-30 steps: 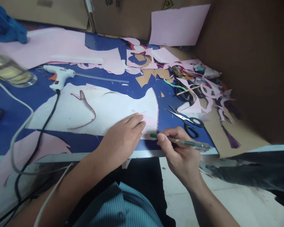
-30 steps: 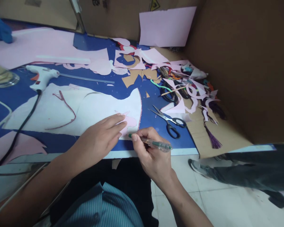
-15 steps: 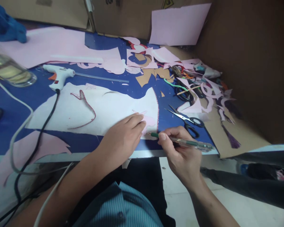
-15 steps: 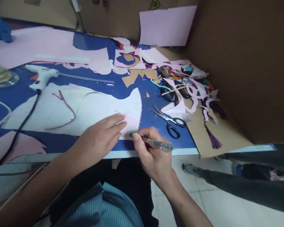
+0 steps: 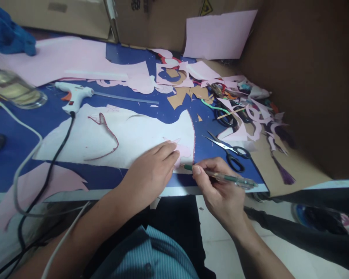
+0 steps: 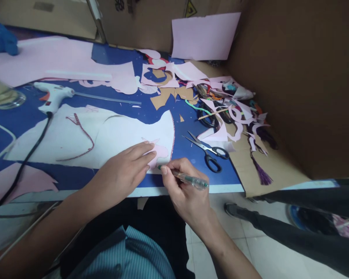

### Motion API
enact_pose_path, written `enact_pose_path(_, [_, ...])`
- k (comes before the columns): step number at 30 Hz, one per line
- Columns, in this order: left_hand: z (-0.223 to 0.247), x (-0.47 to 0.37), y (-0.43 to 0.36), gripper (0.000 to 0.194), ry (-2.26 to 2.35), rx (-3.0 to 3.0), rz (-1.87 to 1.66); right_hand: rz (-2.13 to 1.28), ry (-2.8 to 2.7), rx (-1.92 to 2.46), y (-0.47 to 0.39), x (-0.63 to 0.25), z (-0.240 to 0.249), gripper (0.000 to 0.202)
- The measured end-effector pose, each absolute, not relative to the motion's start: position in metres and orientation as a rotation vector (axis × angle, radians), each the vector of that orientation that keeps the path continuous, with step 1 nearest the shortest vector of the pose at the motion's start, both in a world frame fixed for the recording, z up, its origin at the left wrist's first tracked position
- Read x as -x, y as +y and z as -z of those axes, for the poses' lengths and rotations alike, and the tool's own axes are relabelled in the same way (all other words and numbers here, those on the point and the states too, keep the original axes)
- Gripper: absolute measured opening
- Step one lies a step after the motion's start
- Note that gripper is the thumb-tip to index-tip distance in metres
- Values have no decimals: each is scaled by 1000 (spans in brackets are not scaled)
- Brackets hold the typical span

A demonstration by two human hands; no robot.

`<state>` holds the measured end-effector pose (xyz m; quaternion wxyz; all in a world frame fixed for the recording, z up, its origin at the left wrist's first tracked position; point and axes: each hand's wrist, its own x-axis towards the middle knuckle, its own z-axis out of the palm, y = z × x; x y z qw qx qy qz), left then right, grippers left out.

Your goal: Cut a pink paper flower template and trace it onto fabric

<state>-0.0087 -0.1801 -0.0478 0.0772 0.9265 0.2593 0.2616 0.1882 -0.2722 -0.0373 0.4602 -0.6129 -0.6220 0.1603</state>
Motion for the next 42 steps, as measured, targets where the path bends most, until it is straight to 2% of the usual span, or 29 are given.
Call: enact_pose_path(42, [48,8,-181,26,781,-2765,-794,-323,-1672,1443,-275,-183,36,12])
